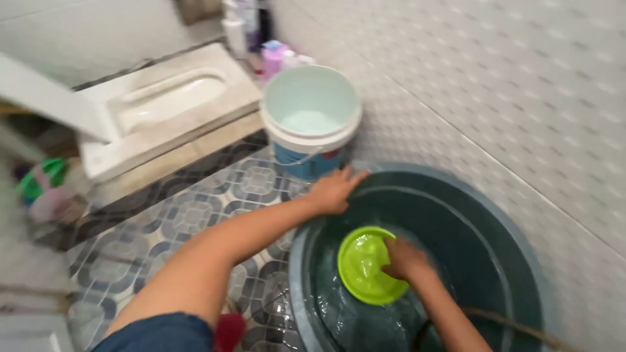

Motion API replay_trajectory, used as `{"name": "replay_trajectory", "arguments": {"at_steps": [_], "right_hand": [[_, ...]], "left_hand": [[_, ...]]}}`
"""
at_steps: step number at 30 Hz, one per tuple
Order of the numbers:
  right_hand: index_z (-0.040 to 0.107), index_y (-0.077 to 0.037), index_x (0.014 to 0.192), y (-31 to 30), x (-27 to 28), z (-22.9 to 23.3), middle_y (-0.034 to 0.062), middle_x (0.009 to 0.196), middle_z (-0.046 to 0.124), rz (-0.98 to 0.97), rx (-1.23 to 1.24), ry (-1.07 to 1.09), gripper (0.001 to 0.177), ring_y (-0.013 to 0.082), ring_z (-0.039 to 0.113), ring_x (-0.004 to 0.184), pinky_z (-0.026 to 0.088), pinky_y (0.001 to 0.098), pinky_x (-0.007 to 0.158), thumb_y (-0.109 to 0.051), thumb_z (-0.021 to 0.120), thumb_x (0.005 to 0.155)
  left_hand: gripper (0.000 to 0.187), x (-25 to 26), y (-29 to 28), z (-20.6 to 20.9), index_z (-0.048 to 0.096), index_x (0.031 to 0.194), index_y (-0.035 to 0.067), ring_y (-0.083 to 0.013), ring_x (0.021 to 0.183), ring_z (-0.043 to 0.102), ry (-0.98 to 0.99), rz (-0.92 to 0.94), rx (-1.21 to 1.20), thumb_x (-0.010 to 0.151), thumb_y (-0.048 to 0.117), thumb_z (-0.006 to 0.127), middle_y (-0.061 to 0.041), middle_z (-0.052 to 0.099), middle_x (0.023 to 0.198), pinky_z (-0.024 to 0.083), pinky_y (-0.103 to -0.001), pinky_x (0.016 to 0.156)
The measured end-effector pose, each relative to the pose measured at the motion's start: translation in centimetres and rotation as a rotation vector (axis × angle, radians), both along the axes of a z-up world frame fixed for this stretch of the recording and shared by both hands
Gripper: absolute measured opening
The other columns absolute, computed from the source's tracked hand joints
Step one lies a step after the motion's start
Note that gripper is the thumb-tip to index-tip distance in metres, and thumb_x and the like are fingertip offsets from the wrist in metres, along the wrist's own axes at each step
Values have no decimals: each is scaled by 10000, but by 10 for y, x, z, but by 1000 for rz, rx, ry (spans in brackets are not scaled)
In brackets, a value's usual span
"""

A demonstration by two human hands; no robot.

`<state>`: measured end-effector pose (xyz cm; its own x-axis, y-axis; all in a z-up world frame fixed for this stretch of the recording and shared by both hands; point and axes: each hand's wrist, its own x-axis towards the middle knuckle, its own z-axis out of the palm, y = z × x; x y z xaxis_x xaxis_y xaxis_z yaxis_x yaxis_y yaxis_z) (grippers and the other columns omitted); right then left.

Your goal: Scrubbing bathroom wall tiles using a small brush and cleaning solution.

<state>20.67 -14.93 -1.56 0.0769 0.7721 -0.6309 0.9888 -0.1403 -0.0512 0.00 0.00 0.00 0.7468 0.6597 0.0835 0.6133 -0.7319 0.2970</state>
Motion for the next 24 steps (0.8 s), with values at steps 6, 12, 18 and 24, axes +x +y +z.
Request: {"name": "replay_trajectory", "arguments": {"at_steps": [6,12,18,24], "right_hand": [[254,-256,1618,-18,25,-72,143,1623,314,-1,-43,-40,918,379,378,1467,440,513,1147,-167,772,864],[369,-216,1555,-25,44,-104,125,1577,385,36,42,28,726,334,412,1443,439,511,1120,-239,691,905],[543,-193,1456,-22,50,-69,107,1464,549,-39,-8,29,521,309,574,1313,500,455,1080,-270,625,947],[554,-171,1401,-43,88,-48,112,1375,604,-78,32,-99,465,302,592,1266,550,451,989,-298,634,961]], "left_hand": [[986,2,10,-26,253,1578,216,-510,1266,508,-143,-14,84,729,64,731,-336,390,1463,506,-526,967],[941,1,-1,-2,270,1573,222,-460,1226,552,-134,0,11,751,76,705,-269,472,1402,523,-492,962],[880,0,5,-19,300,1562,182,-433,1214,577,-164,27,33,785,88,701,-238,492,1381,533,-494,945],[892,0,49,-84,356,1500,37,-454,1217,559,-551,173,-186,730,192,780,-303,525,1363,483,-471,1003]]}}
